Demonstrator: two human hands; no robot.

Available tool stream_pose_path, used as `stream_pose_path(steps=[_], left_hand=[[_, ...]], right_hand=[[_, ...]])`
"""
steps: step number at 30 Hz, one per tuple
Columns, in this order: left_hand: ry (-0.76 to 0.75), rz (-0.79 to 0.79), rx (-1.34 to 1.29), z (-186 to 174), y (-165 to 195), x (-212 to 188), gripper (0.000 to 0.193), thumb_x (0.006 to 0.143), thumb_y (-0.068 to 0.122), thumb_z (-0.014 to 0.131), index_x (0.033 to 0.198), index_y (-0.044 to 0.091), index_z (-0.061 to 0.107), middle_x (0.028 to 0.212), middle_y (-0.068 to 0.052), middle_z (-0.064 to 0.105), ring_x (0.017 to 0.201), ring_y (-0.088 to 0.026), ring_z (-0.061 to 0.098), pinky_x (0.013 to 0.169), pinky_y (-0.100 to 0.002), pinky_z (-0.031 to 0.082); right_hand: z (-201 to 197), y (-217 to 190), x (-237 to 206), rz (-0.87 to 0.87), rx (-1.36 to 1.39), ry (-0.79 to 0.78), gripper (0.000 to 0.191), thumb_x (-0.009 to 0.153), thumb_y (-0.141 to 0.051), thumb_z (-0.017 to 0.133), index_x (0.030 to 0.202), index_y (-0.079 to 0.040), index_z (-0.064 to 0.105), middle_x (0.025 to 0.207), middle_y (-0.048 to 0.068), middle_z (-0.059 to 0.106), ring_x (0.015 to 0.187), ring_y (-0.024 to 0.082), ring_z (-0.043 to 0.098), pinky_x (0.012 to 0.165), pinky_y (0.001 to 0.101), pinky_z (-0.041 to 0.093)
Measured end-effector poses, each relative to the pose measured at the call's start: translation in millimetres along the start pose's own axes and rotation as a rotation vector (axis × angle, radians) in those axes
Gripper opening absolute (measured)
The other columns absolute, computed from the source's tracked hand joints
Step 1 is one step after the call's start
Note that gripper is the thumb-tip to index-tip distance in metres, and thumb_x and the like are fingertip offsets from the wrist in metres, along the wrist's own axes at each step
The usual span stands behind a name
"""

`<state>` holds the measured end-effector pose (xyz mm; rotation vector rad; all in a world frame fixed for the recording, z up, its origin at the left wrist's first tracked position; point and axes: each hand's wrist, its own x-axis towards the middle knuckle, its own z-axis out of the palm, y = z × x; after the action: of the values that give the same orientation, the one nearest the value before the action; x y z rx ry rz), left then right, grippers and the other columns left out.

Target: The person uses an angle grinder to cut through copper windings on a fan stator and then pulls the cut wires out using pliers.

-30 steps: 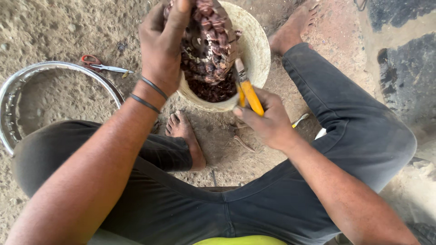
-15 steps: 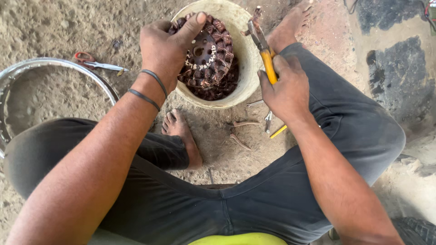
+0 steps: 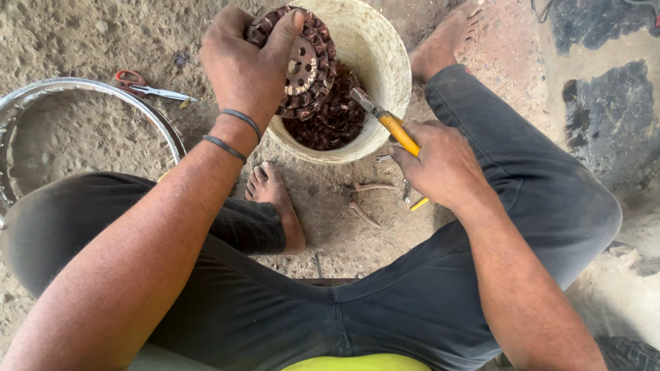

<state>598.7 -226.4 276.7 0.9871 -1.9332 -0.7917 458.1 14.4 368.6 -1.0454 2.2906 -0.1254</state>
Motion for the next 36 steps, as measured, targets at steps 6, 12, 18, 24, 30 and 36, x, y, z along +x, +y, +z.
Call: stream_pose_path(steps=[6,12,18,24,30,36], left_hand=[[0.032,0.051,-0.043,5,5,-4,0.055,0.099,0.044,0.088,0.081,0.004,0.055,0.071,-0.005,0.053,0.066,-0.016,0.05,0.056,-0.036,0.043],[0.044,0.056,-0.1,6,9,-2,0.052,0.1,0.044,0.086,0.083,0.004,0.056,0.069,-0.001,0.055,0.064,-0.012,0.052,0.056,-0.033,0.044],[0.037,0.007,-0.118,7,15,-5,0.046,0.1,0.043,0.083,0.087,0.006,0.058,0.068,0.0,0.056,0.061,-0.011,0.053,0.054,-0.031,0.047],[0.005,0.034,-0.102,4,23,-9,0.045,0.101,0.042,0.082,0.087,0.006,0.057,0.067,-0.001,0.055,0.061,-0.011,0.053,0.053,-0.032,0.046],[0.05,0.111,-0.068,3,29,-15,0.044,0.105,0.038,0.083,0.09,0.007,0.055,0.073,-0.003,0.057,0.065,-0.013,0.055,0.057,-0.033,0.049],[0.015,0.046,-0.073,5,41,-20,0.041,0.101,0.037,0.082,0.091,0.007,0.055,0.066,0.0,0.059,0.059,-0.01,0.06,0.052,-0.03,0.05]], right_hand=[[2,-10,5,0.034,-0.119,0.047,0.03,0.092,-0.027,0.069,0.113,-0.005,0.071,0.104,0.023,0.068,0.092,0.039,0.07,0.084,0.0523,0.054],[-2,2,5,-0.028,-0.114,0.087,0.031,0.088,-0.026,0.072,0.114,-0.01,0.073,0.103,0.023,0.068,0.095,0.041,0.067,0.083,0.0543,0.051],[-2,-6,10,0.139,-0.007,-0.097,0.032,0.095,-0.036,0.068,0.112,-0.01,0.073,0.09,0.015,0.071,0.08,0.031,0.071,0.077,0.0492,0.056],[-3,-13,11,0.149,-0.103,-0.099,0.03,0.097,-0.036,0.067,0.11,-0.009,0.072,0.08,0.014,0.07,0.069,0.027,0.068,0.07,0.0468,0.055],[0,-15,7,0.014,0.059,-0.015,0.028,0.095,-0.031,0.068,0.101,-0.003,0.072,0.085,0.015,0.068,0.067,0.028,0.068,0.068,0.0462,0.054],[8,-20,9,-0.054,0.048,0.121,0.028,0.095,-0.03,0.069,0.102,-0.003,0.072,0.089,0.02,0.066,0.074,0.035,0.068,0.072,0.0509,0.053]])
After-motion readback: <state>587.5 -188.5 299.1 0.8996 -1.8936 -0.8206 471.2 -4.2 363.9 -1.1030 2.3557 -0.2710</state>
